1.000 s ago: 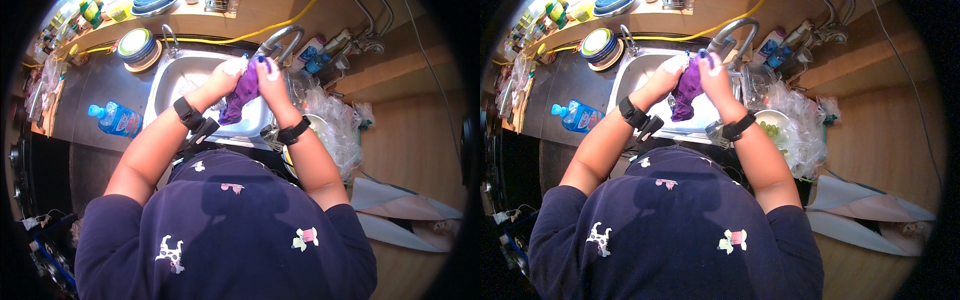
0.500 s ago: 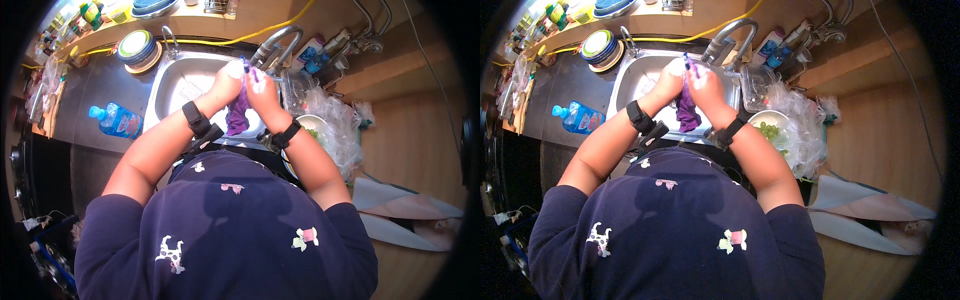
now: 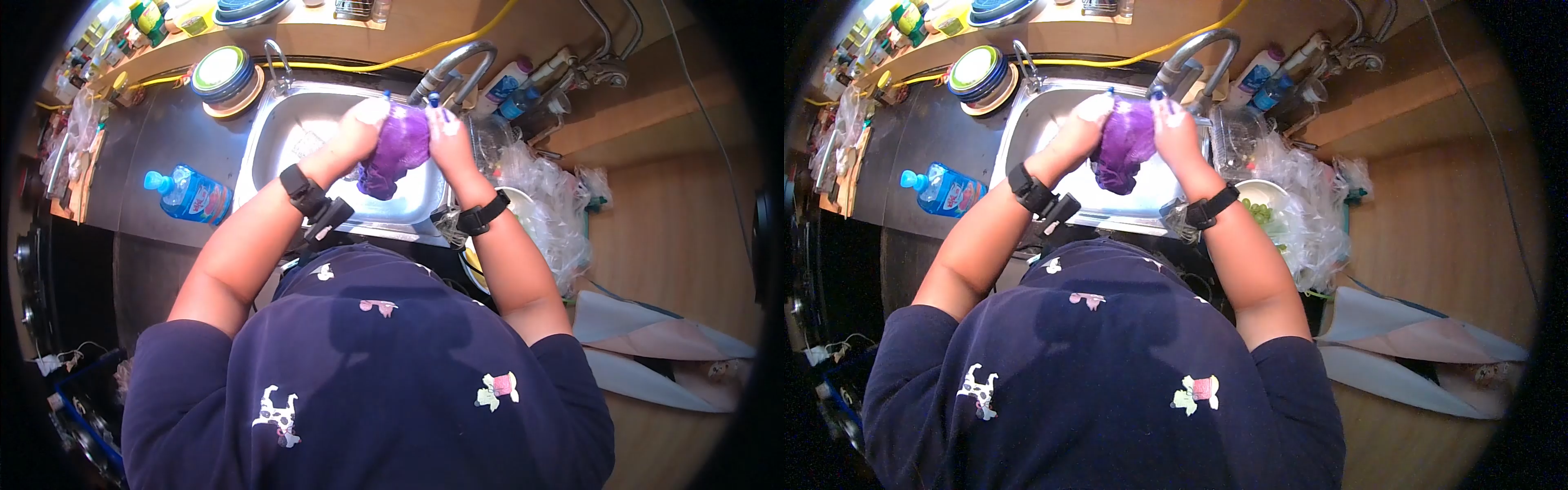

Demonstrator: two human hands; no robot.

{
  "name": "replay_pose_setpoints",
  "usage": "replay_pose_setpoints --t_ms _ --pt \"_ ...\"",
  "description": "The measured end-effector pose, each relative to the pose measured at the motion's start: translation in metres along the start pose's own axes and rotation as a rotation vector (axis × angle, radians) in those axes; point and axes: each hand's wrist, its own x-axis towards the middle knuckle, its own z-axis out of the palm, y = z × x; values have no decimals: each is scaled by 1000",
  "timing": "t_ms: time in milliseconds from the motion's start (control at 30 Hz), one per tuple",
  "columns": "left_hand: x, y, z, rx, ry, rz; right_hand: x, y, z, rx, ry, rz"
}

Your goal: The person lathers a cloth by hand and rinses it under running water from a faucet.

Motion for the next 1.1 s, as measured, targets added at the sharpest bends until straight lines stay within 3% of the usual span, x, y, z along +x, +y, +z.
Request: replay_pose_setpoints --t_ms 67,100,200,233,300,333,400,533,733,833,933,1067,1100 --pt "3 -17 -4 -299 -10 -86 7 4 -11 192 33 136" --pt "7 -34 -6 -121 -29 67 5 -1 -18 125 36 89" --pt "0 -18 -19 25 -51 126 5 -3 -21 58 38 0" --pt "1 -19 -19 -256 -64 -24 6 1 -22 2 61 -63" --pt "4 -19 -28 -278 -287 -129 10 12 -23 -110 105 -188" --pt "3 -19 -33 -288 -398 -183 10 12 -24 24 72 -88" --pt "-1 -13 -40 -80 -468 -100 11 12 -27 293 4 112" --pt "5 -47 -35 43 -483 -77 9 10 -24 404 -17 171" --pt "8 -38 -43 153 -423 -6 5 8 -13 965 51 398" --pt "7 -29 -39 34 -453 14 10 23 -6 744 90 303" --pt "7 -30 -24 -58 -310 19 4 13 -4 485 61 244" --pt "-5 27 -33 120 -265 -215 -6 -4 -6 -8 -135 -193" --pt "-6 34 -33 102 -278 -303 -6 -8 -5 128 -337 10"
